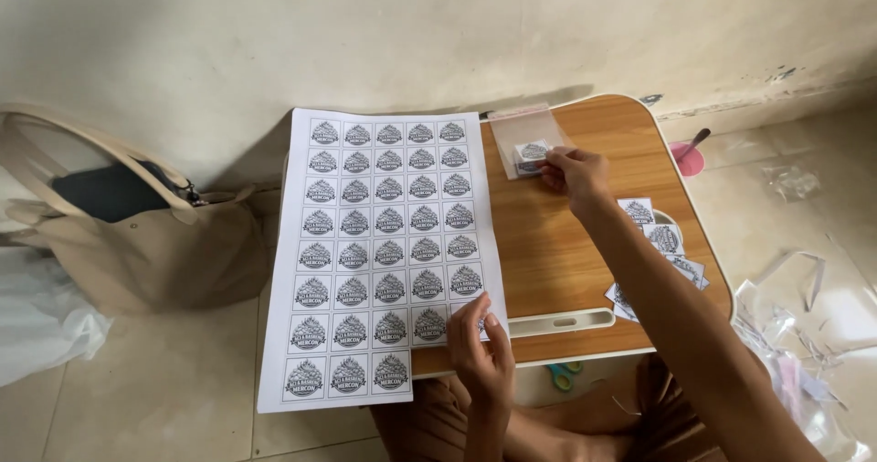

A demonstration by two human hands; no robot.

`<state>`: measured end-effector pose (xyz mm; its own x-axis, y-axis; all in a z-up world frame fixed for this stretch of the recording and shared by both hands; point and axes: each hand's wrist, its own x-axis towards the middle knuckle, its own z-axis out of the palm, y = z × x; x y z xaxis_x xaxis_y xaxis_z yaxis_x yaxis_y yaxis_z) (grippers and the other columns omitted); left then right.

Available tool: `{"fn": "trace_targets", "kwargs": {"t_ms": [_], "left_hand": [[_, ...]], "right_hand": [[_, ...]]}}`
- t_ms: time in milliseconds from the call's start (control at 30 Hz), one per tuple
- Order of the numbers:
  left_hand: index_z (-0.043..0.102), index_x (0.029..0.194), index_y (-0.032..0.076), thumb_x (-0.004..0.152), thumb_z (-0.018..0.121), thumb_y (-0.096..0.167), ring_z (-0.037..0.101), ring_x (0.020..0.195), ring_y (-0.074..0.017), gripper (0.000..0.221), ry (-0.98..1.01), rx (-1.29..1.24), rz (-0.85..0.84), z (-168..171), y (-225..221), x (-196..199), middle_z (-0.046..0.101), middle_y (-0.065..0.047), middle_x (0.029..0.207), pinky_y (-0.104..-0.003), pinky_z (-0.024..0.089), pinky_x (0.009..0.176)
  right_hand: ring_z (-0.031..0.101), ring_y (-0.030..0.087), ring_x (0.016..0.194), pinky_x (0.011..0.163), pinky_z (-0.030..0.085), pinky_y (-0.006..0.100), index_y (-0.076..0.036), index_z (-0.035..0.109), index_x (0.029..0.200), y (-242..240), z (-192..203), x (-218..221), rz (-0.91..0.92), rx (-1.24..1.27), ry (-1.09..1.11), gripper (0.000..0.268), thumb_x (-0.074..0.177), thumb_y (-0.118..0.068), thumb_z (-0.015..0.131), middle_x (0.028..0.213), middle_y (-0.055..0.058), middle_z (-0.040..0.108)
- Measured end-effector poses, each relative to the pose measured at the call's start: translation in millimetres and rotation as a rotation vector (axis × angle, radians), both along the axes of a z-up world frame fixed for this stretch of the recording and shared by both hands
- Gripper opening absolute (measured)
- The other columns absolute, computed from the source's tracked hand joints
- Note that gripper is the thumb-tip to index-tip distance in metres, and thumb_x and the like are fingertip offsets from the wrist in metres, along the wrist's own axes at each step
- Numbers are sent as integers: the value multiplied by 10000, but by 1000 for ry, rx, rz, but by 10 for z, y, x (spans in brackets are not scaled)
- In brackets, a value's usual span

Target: Putting small paper stickers into individual plastic bags.

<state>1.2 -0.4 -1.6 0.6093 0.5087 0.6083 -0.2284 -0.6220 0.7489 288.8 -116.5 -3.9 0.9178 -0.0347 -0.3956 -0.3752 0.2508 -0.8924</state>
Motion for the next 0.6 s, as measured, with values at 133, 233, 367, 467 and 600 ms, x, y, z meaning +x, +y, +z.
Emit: {"fn": "trace_targets", "kwargs": {"t_ms": [133,233,367,467,600], "left_hand": [[625,1198,15,947,544,24,653,937,-211,264,20,-48,-24,49,9,-11,690,-95,1045,-333,566,816],[638,1188,68,975,535,103,675,877,-165,239,76,43,43,84,23,-21,726,-26,990,-342,474,891],[638,1193,80,962,561,110,636,913,-164,245,62,132,23,257,40,77,713,-13,1004,-368,391,960],[623,1200,69,943,574,86,631,922,-185,262,46,172,-50,432,99,259,707,-35,1009,-386,391,963],[688,1203,111,992,555,146,649,885,-204,252,-70,276,-64,389,146,755,683,-10,957,-376,416,893]], "right_hand": [[684,131,720,687,637,221,17,679,1073,47,190,-129,11,-55,48,124,1002,-83,664,917,114,744],[698,154,747,726,644,234,27,673,1064,-23,169,-148,43,-74,18,123,1012,-81,644,931,126,745],[669,139,678,646,616,219,14,665,1022,-91,156,-102,79,-115,-2,88,1017,-68,634,902,137,749],[663,146,655,622,608,224,30,670,1023,-89,122,-99,105,-134,-12,99,1012,-64,641,890,142,746],[754,165,665,632,688,292,38,626,1124,-181,-235,103,126,-146,-75,230,949,-95,694,885,172,757]]}}
